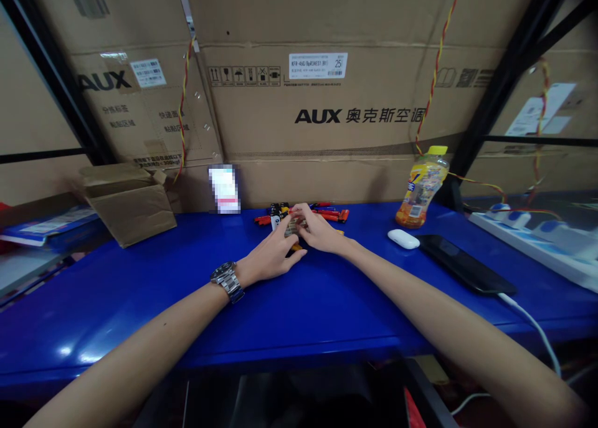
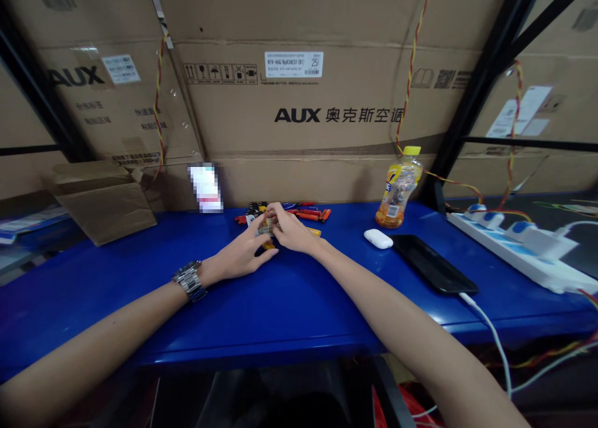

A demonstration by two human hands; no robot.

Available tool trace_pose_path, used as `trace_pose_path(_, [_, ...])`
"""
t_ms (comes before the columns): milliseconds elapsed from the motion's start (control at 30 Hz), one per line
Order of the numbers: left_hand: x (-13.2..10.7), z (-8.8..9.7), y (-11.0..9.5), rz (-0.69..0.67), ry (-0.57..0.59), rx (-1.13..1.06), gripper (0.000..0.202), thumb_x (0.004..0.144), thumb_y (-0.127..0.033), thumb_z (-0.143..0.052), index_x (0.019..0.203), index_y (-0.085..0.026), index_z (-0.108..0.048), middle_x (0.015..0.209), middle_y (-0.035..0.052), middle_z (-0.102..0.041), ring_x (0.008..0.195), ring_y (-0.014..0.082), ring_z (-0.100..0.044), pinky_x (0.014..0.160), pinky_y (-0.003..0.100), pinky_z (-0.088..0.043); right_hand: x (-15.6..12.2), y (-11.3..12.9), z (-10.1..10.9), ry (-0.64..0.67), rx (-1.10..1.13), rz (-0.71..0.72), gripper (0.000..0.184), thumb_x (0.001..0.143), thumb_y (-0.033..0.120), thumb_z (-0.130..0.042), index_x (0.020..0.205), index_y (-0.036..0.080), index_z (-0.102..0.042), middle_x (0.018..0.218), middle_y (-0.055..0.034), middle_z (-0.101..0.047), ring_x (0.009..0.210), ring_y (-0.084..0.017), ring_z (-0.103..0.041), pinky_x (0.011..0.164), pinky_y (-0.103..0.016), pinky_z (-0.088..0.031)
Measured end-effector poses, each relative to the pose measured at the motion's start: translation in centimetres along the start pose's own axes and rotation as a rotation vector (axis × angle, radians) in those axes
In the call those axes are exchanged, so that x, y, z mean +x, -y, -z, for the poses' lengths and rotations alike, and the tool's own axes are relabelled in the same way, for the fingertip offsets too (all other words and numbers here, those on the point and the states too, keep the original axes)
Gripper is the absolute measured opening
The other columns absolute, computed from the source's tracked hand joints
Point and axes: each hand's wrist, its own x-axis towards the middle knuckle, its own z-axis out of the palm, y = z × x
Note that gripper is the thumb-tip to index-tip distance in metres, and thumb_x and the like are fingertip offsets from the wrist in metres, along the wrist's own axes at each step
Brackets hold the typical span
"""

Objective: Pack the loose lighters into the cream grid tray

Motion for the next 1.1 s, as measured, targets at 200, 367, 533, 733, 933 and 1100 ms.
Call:
trace_pose_path(200, [0.0, -0.1, 0.2, 0.009, 0.032, 0.040, 0.025, 0.090, -0.037, -0.053, 0.092, -0.013, -0.061, 0.145, 0.0201, -0.033, 0.131, 0.0334, -0.043, 0.106, 0.047, -0.042, -0.2, -0.2, -0.2, 0.056, -0.146, 0.063, 0.065, 0.079, 0.003, -0.038, 0.141, 0.020, -0.032, 0.136, -0.0138, -0.049, 0.125, -0.027, -0.048, 0.101, -0.052, -0.042])
trace_pose_path(367, [0.0, 0.0, 0.1, 0.027, 0.054, 0.068, 0.029, 0.091, -0.039, -0.051, 0.093, -0.012, -0.062, 0.133, 0.0205, -0.042, 0.112, 0.0302, -0.057, 0.094, 0.045, -0.049, -0.1, -0.3, 0.0, 0.099, -0.229, 0.124, 0.077, 0.076, -0.002, -0.034, 0.147, 0.026, -0.027, 0.147, -0.0091, -0.038, 0.134, -0.026, -0.036, 0.107, -0.054, -0.036])
trace_pose_path(533, [0.1, 0.0, 0.3, -0.022, 0.075, 0.107, 0.028, 0.092, -0.037, -0.049, 0.093, -0.012, -0.062, 0.120, 0.0183, -0.053, 0.108, 0.0275, -0.056, 0.091, 0.042, -0.049, 0.2, -0.1, 0.1, 0.110, -0.362, 0.043, 0.071, 0.081, 0.005, -0.037, 0.150, 0.021, -0.026, 0.129, -0.0156, -0.051, 0.114, -0.030, -0.050, 0.093, -0.053, -0.047])
trace_pose_path(733, [0.1, 0.0, 0.2, -0.055, 0.131, 0.214, 0.033, 0.096, -0.040, -0.044, 0.091, -0.013, -0.063, 0.090, 0.0106, -0.063, 0.086, 0.0221, -0.059, 0.080, 0.038, -0.050, 0.2, 0.0, -0.2, 0.121, -0.374, -0.029, 0.071, 0.085, 0.011, -0.037, 0.152, 0.014, -0.016, 0.128, -0.0191, -0.051, 0.116, -0.032, -0.049, 0.093, -0.053, -0.046])
trace_pose_path(933, [0.2, -0.1, 0.0, -0.073, 0.141, 0.142, 0.030, 0.097, -0.034, -0.042, 0.095, -0.013, -0.064, 0.095, 0.0109, -0.064, 0.089, 0.0213, -0.059, 0.084, 0.036, -0.049, 0.6, 0.4, -0.2, 0.117, -0.231, -0.089, 0.070, 0.084, 0.013, -0.039, 0.151, 0.009, -0.019, 0.129, -0.0205, -0.053, 0.116, -0.030, -0.052, 0.097, -0.050, -0.044])
trace_pose_path(1100, [0.3, 0.0, -0.2, -0.076, 0.112, 0.102, 0.031, 0.098, -0.033, -0.039, 0.096, -0.013, -0.063, 0.093, 0.0104, -0.065, 0.087, 0.0207, -0.059, 0.081, 0.036, -0.049, 0.9, 1.0, 0.1, 0.107, -0.243, -0.088, 0.068, 0.081, 0.010, -0.042, 0.148, 0.011, -0.028, 0.119, -0.0179, -0.058, 0.109, -0.029, -0.056, 0.090, -0.051, -0.048])
